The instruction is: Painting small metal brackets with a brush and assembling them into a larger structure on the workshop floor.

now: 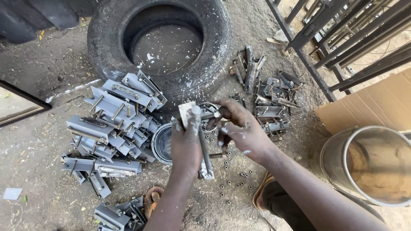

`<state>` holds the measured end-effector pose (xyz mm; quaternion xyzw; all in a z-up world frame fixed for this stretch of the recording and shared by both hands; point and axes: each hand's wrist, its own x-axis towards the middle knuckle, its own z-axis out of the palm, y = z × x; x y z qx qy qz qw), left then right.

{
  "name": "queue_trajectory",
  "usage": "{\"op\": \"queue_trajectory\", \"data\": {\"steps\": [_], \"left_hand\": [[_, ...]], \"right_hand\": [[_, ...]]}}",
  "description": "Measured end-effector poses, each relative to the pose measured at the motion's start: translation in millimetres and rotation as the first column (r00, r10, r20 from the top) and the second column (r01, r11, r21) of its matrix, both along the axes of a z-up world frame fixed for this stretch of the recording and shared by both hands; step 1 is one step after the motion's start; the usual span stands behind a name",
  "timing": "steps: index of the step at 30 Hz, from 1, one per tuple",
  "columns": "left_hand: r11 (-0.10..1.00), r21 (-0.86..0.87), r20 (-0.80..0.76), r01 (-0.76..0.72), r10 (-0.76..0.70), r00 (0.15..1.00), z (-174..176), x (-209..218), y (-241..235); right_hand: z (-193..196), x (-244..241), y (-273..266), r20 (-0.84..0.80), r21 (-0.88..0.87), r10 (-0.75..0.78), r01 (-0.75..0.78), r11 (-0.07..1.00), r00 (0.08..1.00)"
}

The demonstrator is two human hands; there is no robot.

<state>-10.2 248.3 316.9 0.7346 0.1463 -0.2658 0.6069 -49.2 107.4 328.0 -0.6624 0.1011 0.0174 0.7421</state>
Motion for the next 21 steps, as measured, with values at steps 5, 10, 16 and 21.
{"op": "queue_trajectory", "data": {"steps": [5, 10, 16, 21], "left_hand": [[0.997, -0.038, -0.045, 0.066, -0.068, 0.997, 35.2, -11.4, -10.7], [0.994, -0.113, -0.085, -0.005, -0.004, 0.996, 37.1, -9.6, -10.7], [0.991, -0.134, -0.034, -0.006, 0.002, 0.999, 15.9, -7.6, -10.2], [0.989, -0.148, 0.013, 0.010, -0.008, 1.000, 13.2, -6.0, -7.2]], "right_hand": [[-8.5, 0.0, -1.6, -0.037, -0.056, 0.016, -0.018, 0.998, 0.999], [-7.3, 3.7, -2.7, 0.001, -0.045, 0.063, -0.063, 0.997, 0.998], [-12.1, 1.3, -3.8, 0.019, -0.026, 0.102, -0.102, 0.994, 0.995], [-14.2, 3.3, -6.9, -0.067, 0.081, -0.014, 0.019, 0.997, 0.998]]}}
